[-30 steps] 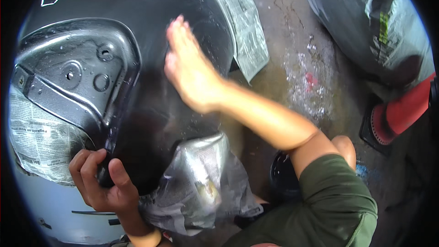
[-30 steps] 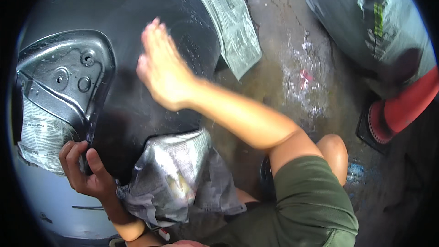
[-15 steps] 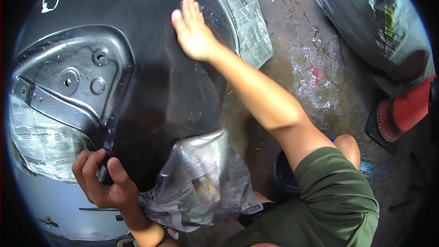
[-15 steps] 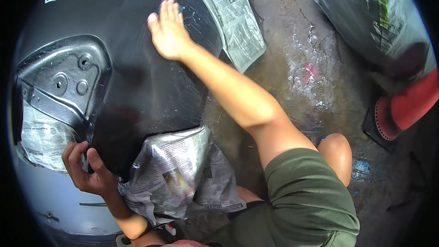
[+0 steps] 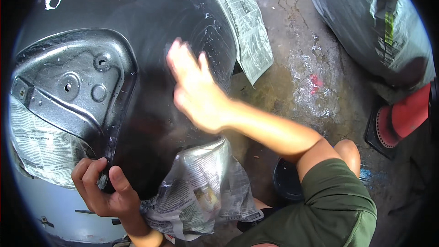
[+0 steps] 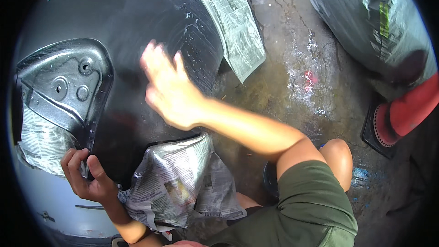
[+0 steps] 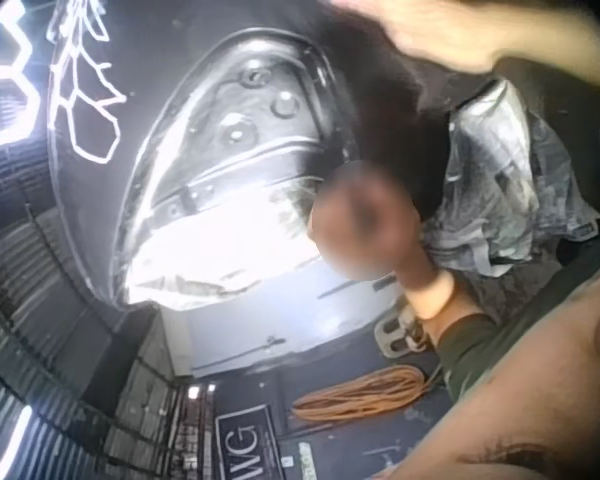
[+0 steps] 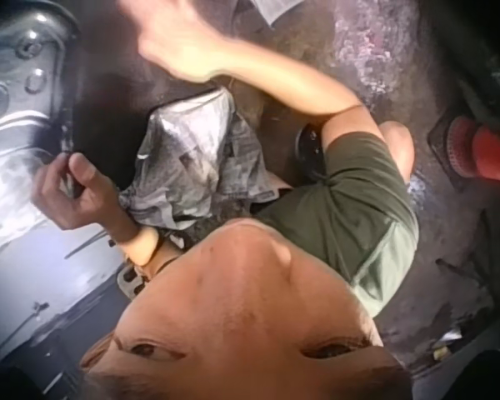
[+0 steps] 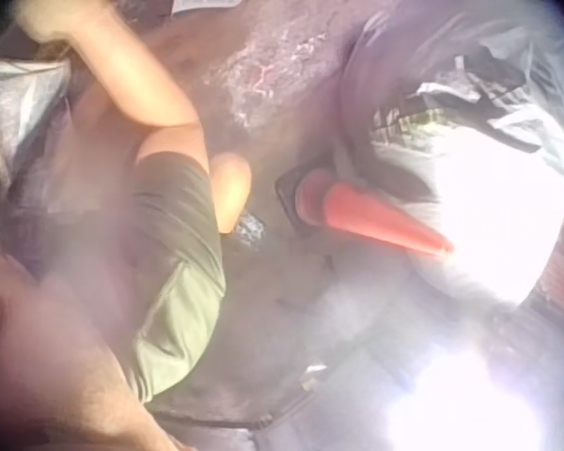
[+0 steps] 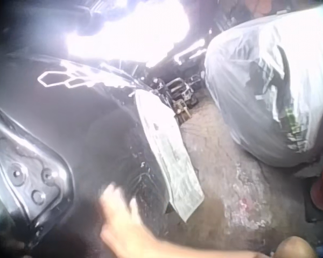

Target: The person sands the surface of a black car body panel using a sanding block and water from a bucket, then uses a small tool to scrape along the edge of the panel.

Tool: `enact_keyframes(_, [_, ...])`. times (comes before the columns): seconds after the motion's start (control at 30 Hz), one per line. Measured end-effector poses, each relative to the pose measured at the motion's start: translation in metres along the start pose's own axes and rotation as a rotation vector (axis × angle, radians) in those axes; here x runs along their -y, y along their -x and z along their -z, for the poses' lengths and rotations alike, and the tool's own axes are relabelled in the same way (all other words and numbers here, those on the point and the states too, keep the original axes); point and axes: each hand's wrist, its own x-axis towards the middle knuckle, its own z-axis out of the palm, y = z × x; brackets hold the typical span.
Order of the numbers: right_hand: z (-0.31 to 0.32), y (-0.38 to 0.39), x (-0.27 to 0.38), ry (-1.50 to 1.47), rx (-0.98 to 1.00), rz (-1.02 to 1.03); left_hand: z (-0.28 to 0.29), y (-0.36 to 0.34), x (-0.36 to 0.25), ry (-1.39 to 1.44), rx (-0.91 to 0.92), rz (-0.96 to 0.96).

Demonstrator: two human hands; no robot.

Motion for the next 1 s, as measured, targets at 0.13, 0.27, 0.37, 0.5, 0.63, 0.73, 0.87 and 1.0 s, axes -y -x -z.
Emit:
enact_keyframes(0.13, [0.049,-0.079,-0.078,-0.041,-0.155,-0.362,-0.013,-0.002,-0.007,0.018,-0.008,0.011])
enact_keyframes(0.27, [-0.003,-0.001,0.018,0.019,0.017,0.045,0.004,0.001,0.0,-0.039,0.022,0.013])
enact_keyframes(0.37, [0.021,-0.048,-0.039,0.058,-0.142,-0.117,-0.004,-0.004,-0.005,-0.012,0.018,0.018])
enact_keyframes(0.5, [0.014,-0.059,-0.044,-0.007,-0.142,-0.176,-0.009,0.002,-0.001,-0.003,0.005,0.031])
enact_keyframes(0.63, [0.005,-0.012,0.011,-0.001,-0.014,0.114,0.002,-0.001,-0.004,-0.022,0.038,0.059])
enact_keyframes(0.73, [0.047,-0.082,-0.1,0.033,-0.209,-0.316,-0.012,-0.005,-0.012,0.017,0.01,0.031])
enact_keyframes(0.87, [-0.004,-0.023,0.02,-0.028,-0.071,-0.013,0.003,0.004,0.001,-0.014,0.031,0.074])
enact_keyframes(1.0, [0.027,-0.058,-0.051,0.054,-0.181,-0.128,-0.005,-0.004,-0.006,0.014,-0.002,0.035])
